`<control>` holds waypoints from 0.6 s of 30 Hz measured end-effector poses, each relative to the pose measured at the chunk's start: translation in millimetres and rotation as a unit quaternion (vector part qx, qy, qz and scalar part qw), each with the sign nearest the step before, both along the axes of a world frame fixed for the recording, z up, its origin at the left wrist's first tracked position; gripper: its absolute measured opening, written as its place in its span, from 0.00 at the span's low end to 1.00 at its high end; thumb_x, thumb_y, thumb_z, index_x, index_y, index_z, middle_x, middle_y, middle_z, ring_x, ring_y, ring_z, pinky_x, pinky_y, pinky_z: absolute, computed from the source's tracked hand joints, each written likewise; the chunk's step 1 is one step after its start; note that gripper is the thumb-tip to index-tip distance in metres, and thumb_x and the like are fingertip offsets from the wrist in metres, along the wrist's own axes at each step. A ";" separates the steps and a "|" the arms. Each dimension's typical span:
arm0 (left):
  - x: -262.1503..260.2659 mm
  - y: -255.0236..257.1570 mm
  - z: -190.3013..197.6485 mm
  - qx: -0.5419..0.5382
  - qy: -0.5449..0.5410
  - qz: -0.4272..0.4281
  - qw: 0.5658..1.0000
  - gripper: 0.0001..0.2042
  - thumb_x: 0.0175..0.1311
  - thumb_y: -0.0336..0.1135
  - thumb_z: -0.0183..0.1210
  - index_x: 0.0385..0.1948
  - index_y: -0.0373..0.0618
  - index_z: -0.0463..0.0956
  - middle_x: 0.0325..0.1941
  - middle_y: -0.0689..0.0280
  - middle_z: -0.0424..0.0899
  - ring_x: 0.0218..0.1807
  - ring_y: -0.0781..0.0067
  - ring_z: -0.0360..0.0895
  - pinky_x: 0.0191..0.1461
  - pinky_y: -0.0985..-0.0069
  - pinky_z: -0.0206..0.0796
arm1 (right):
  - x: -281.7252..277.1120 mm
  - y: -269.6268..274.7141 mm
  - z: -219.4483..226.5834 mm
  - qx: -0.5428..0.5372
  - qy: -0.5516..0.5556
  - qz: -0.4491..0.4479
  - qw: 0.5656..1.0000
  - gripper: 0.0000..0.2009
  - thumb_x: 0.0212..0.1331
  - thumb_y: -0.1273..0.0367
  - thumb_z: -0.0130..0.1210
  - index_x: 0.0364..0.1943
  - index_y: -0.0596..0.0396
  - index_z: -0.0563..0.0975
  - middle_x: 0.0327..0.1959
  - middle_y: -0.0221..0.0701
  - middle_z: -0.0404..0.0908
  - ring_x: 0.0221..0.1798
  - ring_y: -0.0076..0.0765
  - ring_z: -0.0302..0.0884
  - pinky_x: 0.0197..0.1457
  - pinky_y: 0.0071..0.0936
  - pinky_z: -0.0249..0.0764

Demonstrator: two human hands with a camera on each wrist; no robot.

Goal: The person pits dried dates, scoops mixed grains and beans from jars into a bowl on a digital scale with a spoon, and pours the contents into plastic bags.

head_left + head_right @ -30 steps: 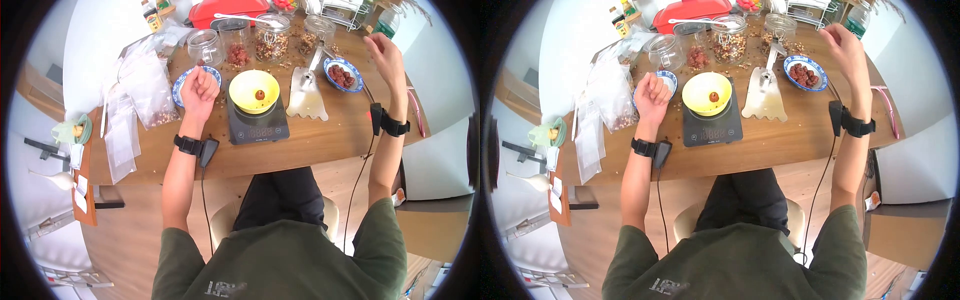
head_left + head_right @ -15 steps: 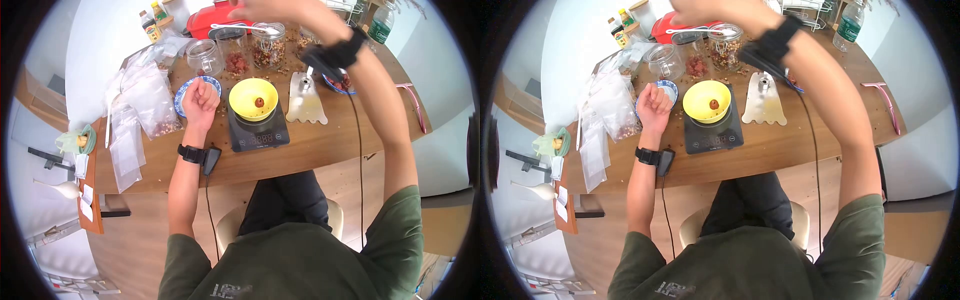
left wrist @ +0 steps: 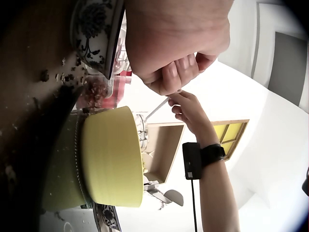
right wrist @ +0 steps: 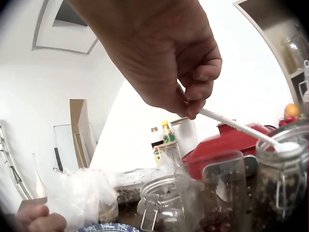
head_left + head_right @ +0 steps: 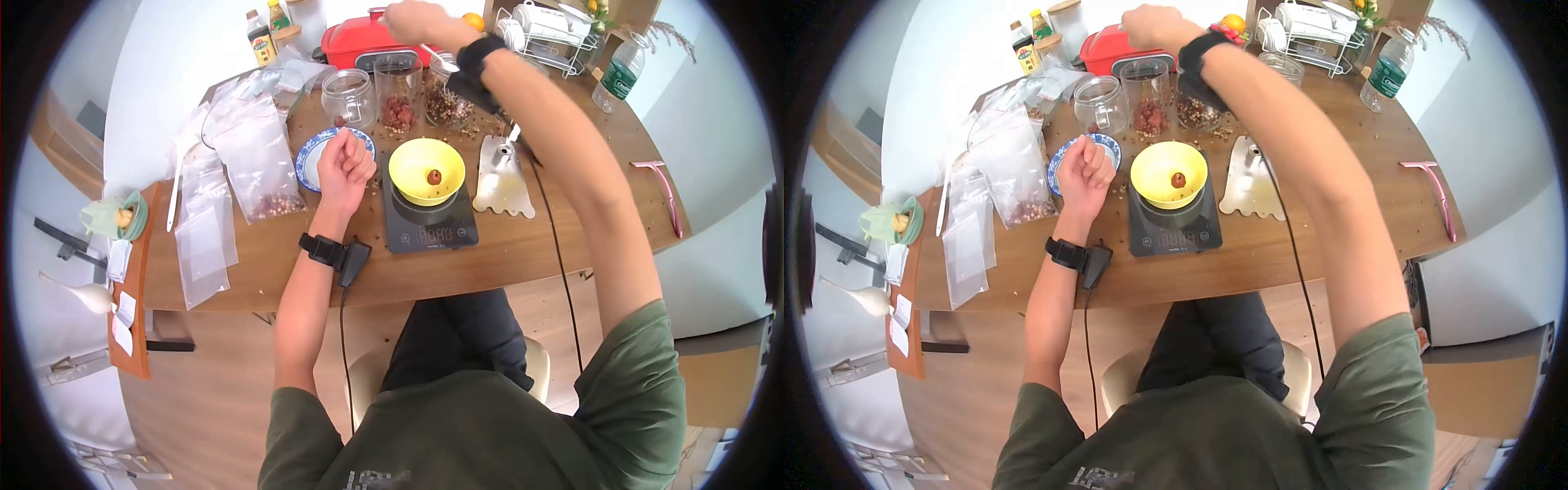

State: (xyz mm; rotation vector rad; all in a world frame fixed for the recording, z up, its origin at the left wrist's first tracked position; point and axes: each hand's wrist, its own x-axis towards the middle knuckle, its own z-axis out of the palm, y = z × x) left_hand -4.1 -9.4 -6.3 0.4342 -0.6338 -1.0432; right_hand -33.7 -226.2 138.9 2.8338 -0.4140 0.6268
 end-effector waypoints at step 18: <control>0.3 0.9 -8.2 -0.021 0.029 -0.020 0.999 0.16 0.67 0.39 0.42 0.17 0.49 0.59 0.11 0.75 0.52 0.11 0.83 0.47 0.16 0.83 0.42 | -119.3 -40.8 104.8 0.284 -0.037 -0.070 0.956 0.12 0.54 0.66 0.53 0.32 0.64 0.79 0.24 0.34 0.80 0.26 0.28 0.76 0.27 0.24 0.72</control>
